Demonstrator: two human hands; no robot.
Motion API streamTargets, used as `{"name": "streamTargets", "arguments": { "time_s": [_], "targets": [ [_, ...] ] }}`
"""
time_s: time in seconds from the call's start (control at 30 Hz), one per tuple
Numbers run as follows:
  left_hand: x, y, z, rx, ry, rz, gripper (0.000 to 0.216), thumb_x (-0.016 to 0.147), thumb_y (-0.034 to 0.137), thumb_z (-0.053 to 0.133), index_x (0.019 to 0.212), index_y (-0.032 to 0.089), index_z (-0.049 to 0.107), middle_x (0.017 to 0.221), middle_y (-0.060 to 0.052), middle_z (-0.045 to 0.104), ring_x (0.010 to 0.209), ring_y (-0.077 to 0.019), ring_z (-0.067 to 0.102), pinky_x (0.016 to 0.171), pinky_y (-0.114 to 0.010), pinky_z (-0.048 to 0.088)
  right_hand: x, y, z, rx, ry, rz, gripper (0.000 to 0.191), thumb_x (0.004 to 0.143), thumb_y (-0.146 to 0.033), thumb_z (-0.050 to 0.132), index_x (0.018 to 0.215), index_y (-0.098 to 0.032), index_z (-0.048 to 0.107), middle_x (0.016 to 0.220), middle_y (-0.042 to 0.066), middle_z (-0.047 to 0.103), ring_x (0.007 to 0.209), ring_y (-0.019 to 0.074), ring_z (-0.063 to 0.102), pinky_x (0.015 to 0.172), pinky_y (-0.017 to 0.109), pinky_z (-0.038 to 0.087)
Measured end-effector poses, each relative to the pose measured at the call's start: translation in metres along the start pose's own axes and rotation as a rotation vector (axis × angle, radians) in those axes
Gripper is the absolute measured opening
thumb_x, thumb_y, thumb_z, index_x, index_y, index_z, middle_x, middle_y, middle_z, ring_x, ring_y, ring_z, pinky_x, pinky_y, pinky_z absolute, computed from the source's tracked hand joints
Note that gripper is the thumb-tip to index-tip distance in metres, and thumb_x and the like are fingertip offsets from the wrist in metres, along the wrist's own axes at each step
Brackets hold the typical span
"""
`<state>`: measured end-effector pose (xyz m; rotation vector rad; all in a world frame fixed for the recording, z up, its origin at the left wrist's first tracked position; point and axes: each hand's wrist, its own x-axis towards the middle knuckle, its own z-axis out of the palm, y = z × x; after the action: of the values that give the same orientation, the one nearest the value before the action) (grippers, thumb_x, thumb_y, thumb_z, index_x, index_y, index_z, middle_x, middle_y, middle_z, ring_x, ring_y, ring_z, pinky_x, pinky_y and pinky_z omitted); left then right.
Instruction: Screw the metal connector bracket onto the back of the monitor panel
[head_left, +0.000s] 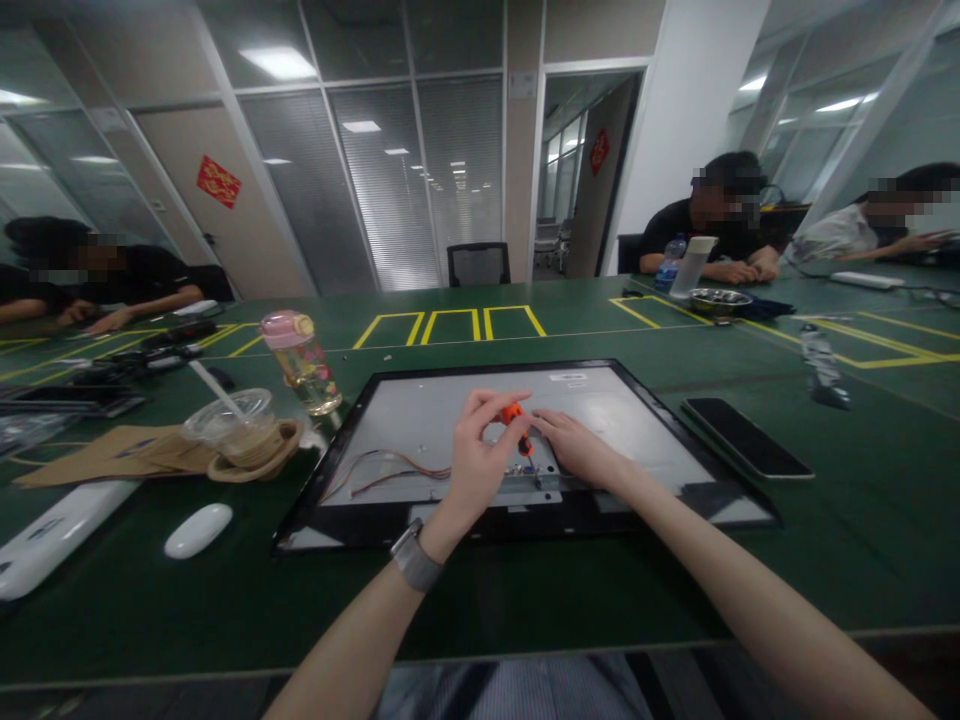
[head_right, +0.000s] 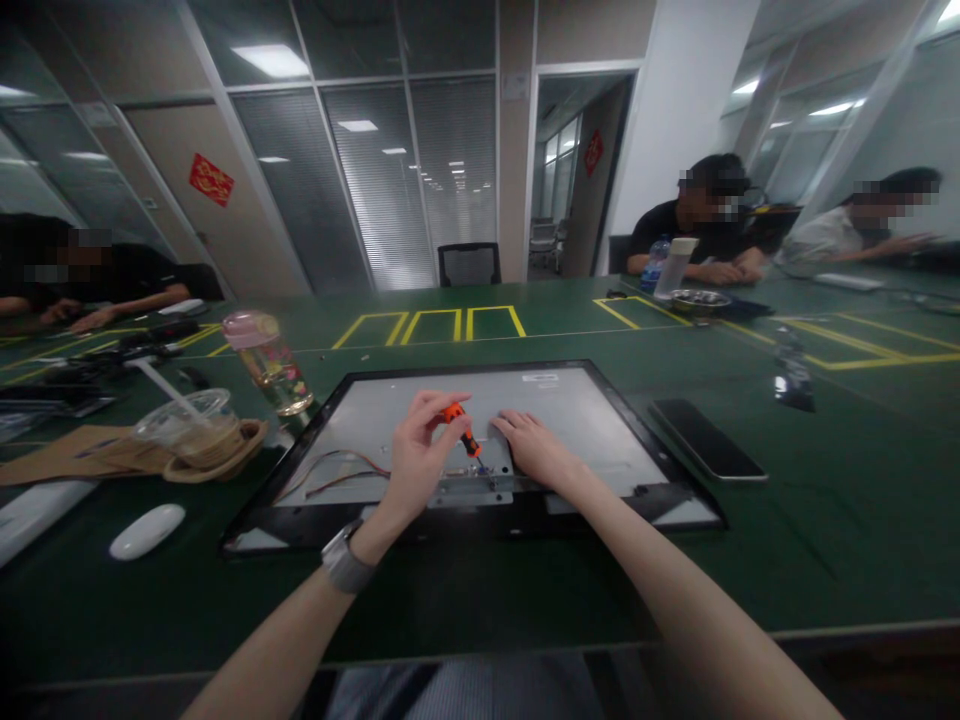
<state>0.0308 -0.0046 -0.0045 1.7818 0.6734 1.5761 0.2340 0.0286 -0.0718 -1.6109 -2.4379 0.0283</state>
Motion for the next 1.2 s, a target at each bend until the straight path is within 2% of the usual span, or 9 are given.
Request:
{"name": "streamTargets", "arguments": {
  "time_s": [0.1,0.27,0.43,0.6,0.7,0.83,0.9,1.07,1.2],
  "targets": [
    [0.0,0.0,-0.001,0.003,-0.001,-0.014,0.022,0.092,0.027,0.062,0.11,0.023,0.074,0.097,-0.005,0.06,0.089,-0.0149,0.06,0.081,-0.027,0.054,-0.001,-0.001,-0.001,-0.002,0.004,-0.005,0.062,0.084,0.002,0.037,0.142,-0.013,0.051,0.149,0.019,0.05,0.134,0.0268,0.052,0.113,0.046,0.039],
    [0.002,0.002,-0.004,-0.125,-0.147,-0.053,0.036,0.097,0.022,0.047,0.131,0.022,0.062,0.126,-0.011,0.062,0.11,-0.0207,0.063,0.092,-0.034,0.055,-0.002,-0.003,-0.007,0.015,-0.009,-0.015,0.062,0.084,0.002,0.038,0.143,-0.015,0.049,0.149,0.018,0.05,0.135,0.026,0.05,0.112,0.046,0.038],
    [0.007,0.003,-0.009,-0.046,-0.302,-0.024,0.043,0.095,0.018,0.049,0.138,0.023,0.055,0.124,-0.012,0.065,0.105,-0.0197,0.066,0.09,-0.033,0.058,-0.001,-0.002,-0.005,0.041,-0.007,-0.029,0.059,0.086,0.0,0.04,0.142,-0.017,0.05,0.147,0.017,0.052,0.135,0.0252,0.05,0.113,0.046,0.036],
    [0.009,0.004,-0.011,0.09,-0.214,0.019,0.033,0.086,0.023,0.067,0.119,0.026,0.067,0.105,-0.005,0.062,0.08,-0.0116,0.064,0.063,-0.019,0.059,-0.001,-0.002,-0.003,0.03,-0.007,-0.02,0.058,0.088,-0.001,0.039,0.141,-0.018,0.051,0.149,0.016,0.05,0.136,0.0239,0.049,0.113,0.044,0.037],
    [0.011,0.006,-0.013,0.113,-0.226,0.015,0.032,0.084,0.03,0.07,0.116,0.025,0.069,0.104,-0.005,0.059,0.08,-0.0119,0.064,0.054,-0.015,0.056,-0.001,-0.002,-0.004,0.013,-0.014,-0.022,0.057,0.087,0.0,0.037,0.14,-0.016,0.052,0.15,0.016,0.049,0.136,0.0248,0.049,0.113,0.045,0.038],
    [0.011,0.007,-0.016,0.055,-0.274,0.015,0.033,0.095,0.022,0.053,0.126,0.023,0.064,0.121,-0.01,0.061,0.101,-0.0177,0.066,0.079,-0.025,0.061,-0.001,-0.002,-0.005,-0.002,-0.016,-0.02,0.06,0.085,0.001,0.038,0.143,-0.014,0.049,0.149,0.018,0.05,0.134,0.0261,0.051,0.113,0.045,0.038],
    [0.011,0.007,-0.016,0.033,-0.271,0.015,0.034,0.095,0.019,0.052,0.127,0.022,0.063,0.122,-0.011,0.063,0.104,-0.0189,0.066,0.085,-0.029,0.06,-0.001,-0.002,-0.004,-0.003,-0.016,-0.023,0.061,0.085,0.001,0.039,0.143,-0.014,0.049,0.149,0.017,0.05,0.135,0.0261,0.05,0.113,0.044,0.038],
    [0.009,0.004,-0.011,0.092,-0.18,0.059,0.024,0.089,0.023,0.066,0.112,0.022,0.07,0.1,-0.005,0.061,0.086,-0.0137,0.064,0.073,-0.023,0.06,0.0,0.0,-0.002,0.004,-0.023,-0.001,0.057,0.088,-0.001,0.037,0.142,-0.013,0.05,0.15,0.019,0.049,0.135,0.0283,0.05,0.113,0.047,0.038],
    [0.009,0.009,-0.009,0.068,-0.221,0.104,0.021,0.088,0.026,0.068,0.109,0.022,0.072,0.1,-0.005,0.06,0.087,-0.0142,0.063,0.075,-0.025,0.059,0.0,0.001,0.001,0.008,0.011,-0.03,0.057,0.088,-0.001,0.039,0.142,-0.015,0.05,0.148,0.017,0.051,0.135,0.0254,0.05,0.113,0.044,0.038]
  ]
}}
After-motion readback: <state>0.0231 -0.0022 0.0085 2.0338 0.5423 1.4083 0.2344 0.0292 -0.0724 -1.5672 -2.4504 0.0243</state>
